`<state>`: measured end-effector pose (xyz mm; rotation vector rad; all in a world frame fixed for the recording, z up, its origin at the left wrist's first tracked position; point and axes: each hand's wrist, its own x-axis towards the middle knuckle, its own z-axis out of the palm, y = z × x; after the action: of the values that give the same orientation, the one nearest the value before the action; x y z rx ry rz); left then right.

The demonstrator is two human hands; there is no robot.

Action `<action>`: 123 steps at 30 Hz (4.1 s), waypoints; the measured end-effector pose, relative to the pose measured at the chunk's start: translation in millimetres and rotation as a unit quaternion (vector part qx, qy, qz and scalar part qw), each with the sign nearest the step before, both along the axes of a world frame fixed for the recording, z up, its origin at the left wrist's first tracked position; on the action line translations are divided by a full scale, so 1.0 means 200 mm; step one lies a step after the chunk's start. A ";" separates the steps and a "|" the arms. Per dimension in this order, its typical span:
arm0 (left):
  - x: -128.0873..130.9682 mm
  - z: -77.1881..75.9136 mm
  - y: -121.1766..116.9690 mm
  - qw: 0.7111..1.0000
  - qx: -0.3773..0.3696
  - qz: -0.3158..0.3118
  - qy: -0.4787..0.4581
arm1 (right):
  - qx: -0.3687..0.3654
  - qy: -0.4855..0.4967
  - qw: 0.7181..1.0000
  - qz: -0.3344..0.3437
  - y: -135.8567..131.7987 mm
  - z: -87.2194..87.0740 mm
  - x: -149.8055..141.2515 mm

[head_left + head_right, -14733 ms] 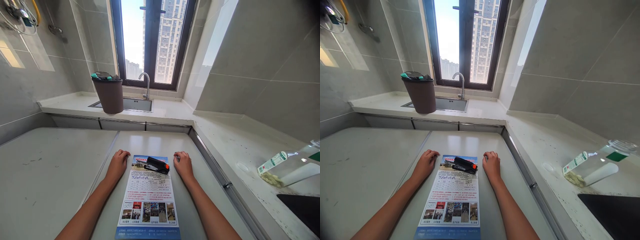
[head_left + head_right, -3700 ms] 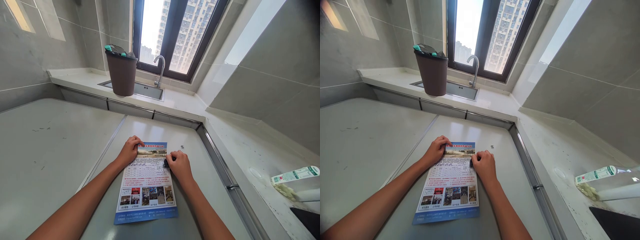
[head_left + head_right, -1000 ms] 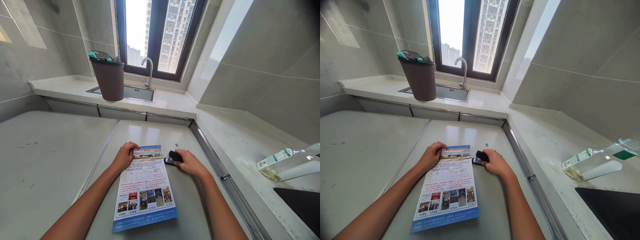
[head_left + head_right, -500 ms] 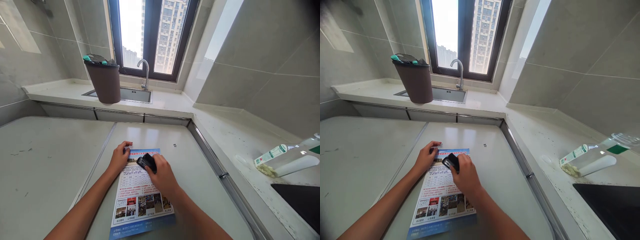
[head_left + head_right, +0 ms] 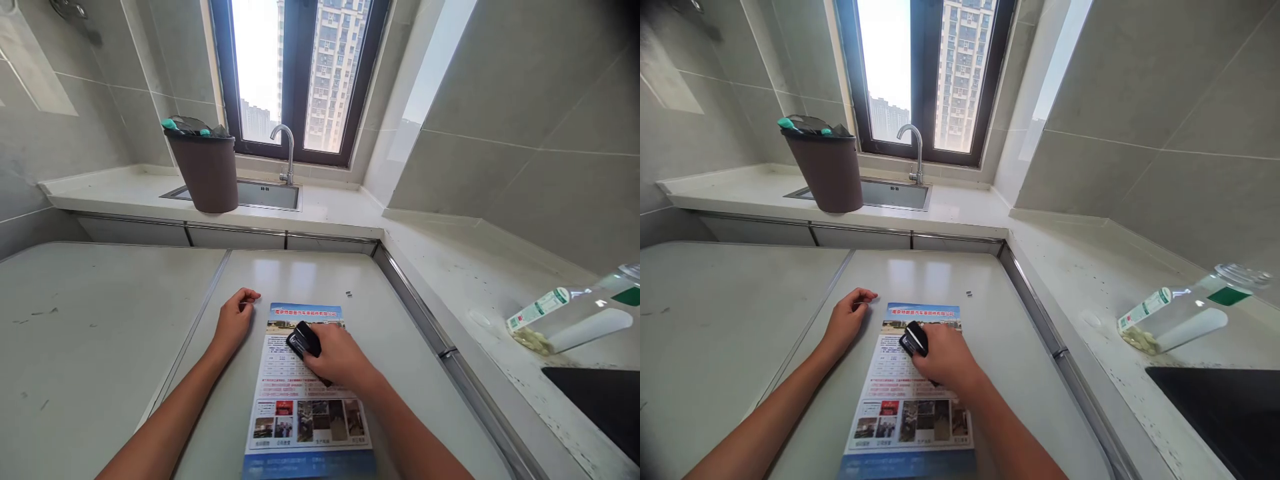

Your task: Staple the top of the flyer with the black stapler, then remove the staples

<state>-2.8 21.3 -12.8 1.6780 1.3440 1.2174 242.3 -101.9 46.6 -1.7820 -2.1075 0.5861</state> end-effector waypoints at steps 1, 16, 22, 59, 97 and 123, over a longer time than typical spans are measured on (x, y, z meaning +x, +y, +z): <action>0.00 0.00 0.00 1.000 0.000 0.002 -0.003 | -0.020 -0.012 1.000 0.011 0.00 0.02 0.06; -0.02 -0.02 0.02 0.999 -0.006 -0.015 -0.043 | -0.014 0.073 0.996 -0.048 0.07 0.01 0.43; -0.02 -0.02 0.03 0.999 -0.011 -0.009 -0.045 | 0.219 0.122 0.941 -0.227 0.23 -0.13 0.54; -0.03 0.07 -0.01 0.974 -0.029 -0.038 -0.222 | 0.178 -0.072 0.971 -0.140 0.26 -0.26 0.43; -0.54 0.15 0.01 0.632 0.078 -0.406 -0.656 | 0.217 0.050 0.969 -0.104 0.44 -0.22 -0.67; -0.47 0.14 0.03 0.597 -0.007 -0.445 -0.667 | -0.030 0.376 0.926 0.014 0.32 -0.27 0.59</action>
<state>-96.1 28.0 15.4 0.6525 -0.4271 1.2135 360.5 -37.1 -7.1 -1.2498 -1.5810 1.1324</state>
